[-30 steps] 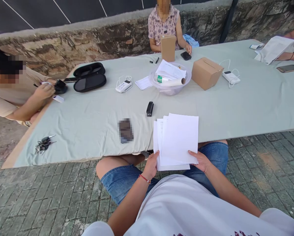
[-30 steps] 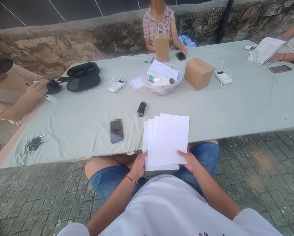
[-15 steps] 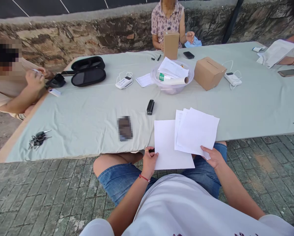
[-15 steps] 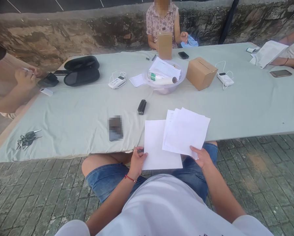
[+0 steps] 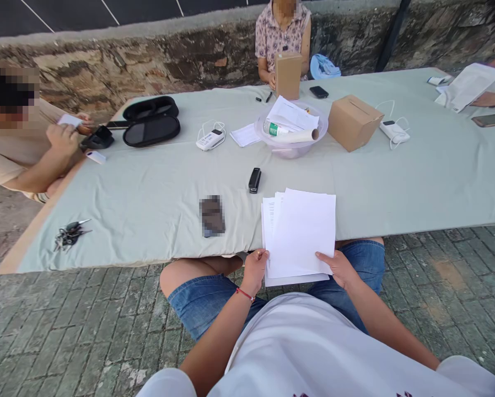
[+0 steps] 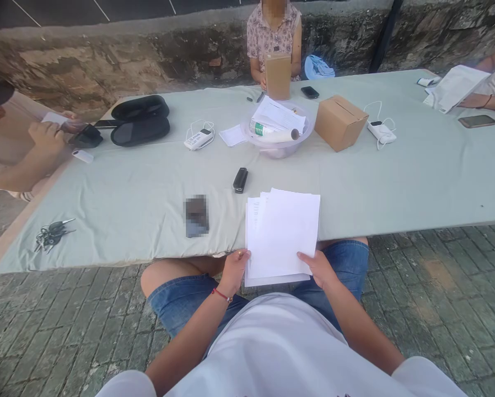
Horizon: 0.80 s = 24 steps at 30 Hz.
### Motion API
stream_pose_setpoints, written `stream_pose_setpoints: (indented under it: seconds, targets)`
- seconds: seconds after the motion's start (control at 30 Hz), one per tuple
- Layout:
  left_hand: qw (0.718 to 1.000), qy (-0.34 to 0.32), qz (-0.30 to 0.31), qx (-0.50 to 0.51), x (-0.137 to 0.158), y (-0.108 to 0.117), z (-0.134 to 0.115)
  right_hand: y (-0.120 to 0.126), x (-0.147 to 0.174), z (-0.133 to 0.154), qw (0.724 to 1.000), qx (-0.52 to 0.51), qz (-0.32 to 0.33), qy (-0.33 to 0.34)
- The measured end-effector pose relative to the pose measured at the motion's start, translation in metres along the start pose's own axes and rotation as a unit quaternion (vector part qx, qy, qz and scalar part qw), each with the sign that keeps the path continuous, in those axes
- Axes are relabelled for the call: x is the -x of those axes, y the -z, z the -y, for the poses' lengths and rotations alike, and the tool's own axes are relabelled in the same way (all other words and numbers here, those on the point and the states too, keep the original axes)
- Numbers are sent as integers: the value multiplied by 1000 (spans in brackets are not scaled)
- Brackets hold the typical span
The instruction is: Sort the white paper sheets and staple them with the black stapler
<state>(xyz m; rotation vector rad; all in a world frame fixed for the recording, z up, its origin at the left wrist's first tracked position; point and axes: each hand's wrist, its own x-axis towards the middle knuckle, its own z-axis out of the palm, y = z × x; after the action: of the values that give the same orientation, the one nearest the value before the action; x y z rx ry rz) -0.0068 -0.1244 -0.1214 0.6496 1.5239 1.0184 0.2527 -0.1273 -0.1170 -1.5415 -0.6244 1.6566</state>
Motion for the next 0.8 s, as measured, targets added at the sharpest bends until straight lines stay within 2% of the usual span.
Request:
stream_pose_setpoints:
  seconds: [0.23, 0.43, 0.6, 0.8]
  targets:
    - [999, 21, -25, 31, -5, -5, 4, 23, -7, -5, 1000, 17, -16, -7]
    - [999, 7, -13, 37, -3, -4, -1, 45, -15, -4, 996, -7, -89, 2]
    - [1000, -3, -24, 16, -2, -5, -4, 46, -11, 1, 998, -52, -40, -26]
    - [999, 10, 22, 42, -4, -8, 0, 29, -5, -2, 999, -36, -5, -23]
